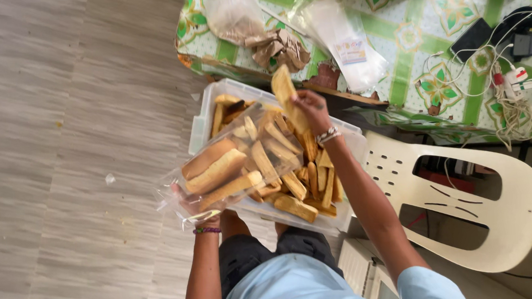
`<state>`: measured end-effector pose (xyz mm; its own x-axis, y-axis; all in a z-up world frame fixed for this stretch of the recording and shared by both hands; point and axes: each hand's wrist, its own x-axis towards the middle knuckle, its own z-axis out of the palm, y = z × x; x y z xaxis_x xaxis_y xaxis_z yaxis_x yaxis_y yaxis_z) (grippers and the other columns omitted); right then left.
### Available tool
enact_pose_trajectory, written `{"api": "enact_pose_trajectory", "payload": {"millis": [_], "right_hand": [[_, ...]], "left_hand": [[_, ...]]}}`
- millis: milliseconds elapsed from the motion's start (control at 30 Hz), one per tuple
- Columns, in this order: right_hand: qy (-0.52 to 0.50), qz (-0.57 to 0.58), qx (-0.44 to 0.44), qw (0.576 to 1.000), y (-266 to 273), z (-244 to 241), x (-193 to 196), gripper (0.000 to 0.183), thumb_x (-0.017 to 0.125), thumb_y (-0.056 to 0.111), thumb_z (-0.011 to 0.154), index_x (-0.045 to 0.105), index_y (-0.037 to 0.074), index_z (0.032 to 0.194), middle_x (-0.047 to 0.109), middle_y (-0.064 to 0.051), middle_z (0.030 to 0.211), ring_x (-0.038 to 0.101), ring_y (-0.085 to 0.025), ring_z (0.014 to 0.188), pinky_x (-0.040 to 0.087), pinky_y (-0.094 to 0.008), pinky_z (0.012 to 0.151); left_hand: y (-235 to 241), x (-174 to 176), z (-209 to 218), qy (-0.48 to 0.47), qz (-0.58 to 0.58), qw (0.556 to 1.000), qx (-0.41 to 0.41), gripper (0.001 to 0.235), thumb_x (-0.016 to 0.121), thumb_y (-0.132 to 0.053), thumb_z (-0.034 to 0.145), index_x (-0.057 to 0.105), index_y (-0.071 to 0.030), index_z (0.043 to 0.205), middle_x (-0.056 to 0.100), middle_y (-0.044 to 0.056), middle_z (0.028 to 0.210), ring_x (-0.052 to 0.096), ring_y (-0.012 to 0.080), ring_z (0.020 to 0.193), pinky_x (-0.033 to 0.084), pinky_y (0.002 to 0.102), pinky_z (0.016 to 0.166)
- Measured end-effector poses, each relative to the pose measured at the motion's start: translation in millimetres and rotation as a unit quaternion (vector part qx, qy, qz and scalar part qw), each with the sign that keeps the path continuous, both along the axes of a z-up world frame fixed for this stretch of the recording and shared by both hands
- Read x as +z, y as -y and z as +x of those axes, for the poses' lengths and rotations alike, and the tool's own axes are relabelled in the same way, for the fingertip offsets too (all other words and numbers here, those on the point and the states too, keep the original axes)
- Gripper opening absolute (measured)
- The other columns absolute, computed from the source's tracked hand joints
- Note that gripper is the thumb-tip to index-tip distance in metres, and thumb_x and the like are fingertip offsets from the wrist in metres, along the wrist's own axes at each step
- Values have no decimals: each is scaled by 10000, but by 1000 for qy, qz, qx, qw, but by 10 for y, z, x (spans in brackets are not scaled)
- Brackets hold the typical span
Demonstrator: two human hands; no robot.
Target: The person packs sliced bread from a white plastic container into a clear plastic bag. They repeatedly pick up pieces of bread with their right hand and place them into the bag held in their left hand.
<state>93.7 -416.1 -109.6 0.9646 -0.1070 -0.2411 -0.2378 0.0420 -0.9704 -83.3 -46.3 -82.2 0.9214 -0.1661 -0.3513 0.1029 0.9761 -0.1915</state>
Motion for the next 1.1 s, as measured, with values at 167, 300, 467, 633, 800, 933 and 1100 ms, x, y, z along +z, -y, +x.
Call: {"api": "enact_pose_trajectory", "payload": {"millis": [167, 300, 467, 633, 800, 933, 1100], "right_hand": [[9, 109, -35, 993, 258, 1471, -126, 436, 725, 6, 860, 633, 12, 1286, 721, -121, 1030, 740, -203, 885, 633, -327, 765], [-9, -200, -50, 978, 256, 2702, -265, 517, 799, 74, 826, 646, 86, 1320, 735, -150, 1074, 736, -258, 962, 610, -367, 829], [177, -319, -46, 930, 6, 3384, -216, 608, 856, 111, 843, 552, 88, 1369, 671, -194, 1194, 676, -277, 1041, 575, -403, 829], [47, -251, -97, 962, -145, 2392, 120, 265, 798, 137, 943, 695, 95, 1183, 775, -135, 987, 724, -158, 882, 586, -277, 761], [41, -265, -91, 959, -236, 341, 18, 71, 719, 13, 921, 753, 48, 972, 755, -73, 982, 737, -162, 888, 610, -261, 765], [14, -400, -151, 904, -322, -833, -109, 169, 704, -78, 872, 750, 50, 972, 748, -76, 918, 731, -166, 809, 585, -289, 711], [-80, -482, -87, 868, -405, -1454, -618, 192, 776, 53, 916, 750, 73, 1105, 712, -155, 898, 662, -266, 836, 520, -400, 701]], "left_hand": [[-263, 36, 505, -85, 103, 985, -107, 996, 371, -815, 891, 422, -39, 1514, 444, 258, 1521, 447, 478, 1343, 362, 668, 1093], [-509, -52, 1001, -62, 168, 968, -174, 923, 275, -797, 898, 385, -112, 1507, 436, 192, 1514, 434, 425, 1348, 330, 654, 1095], [-822, -205, 1326, -80, 191, 958, -200, 911, 243, -767, 945, 397, -59, 1496, 459, 229, 1479, 448, 421, 1326, 360, 601, 1101], [-976, -98, 1574, -135, 227, 938, -223, 863, 234, -742, 965, 397, -89, 1505, 464, 192, 1497, 458, 391, 1346, 371, 586, 1119], [-919, -165, 1788, -52, 233, 936, -259, 855, 261, -731, 982, 377, -117, 1566, 432, 155, 1579, 428, 379, 1422, 348, 579, 1191], [-686, -315, 1847, 29, 107, 957, -268, 957, 306, -792, 914, 370, -85, 1555, 411, 187, 1581, 421, 403, 1432, 333, 611, 1202], [-364, -107, 1832, 10, 53, 969, -242, 921, 337, -754, 994, 375, -57, 1594, 378, 212, 1631, 411, 427, 1469, 319, 625, 1249]]}}
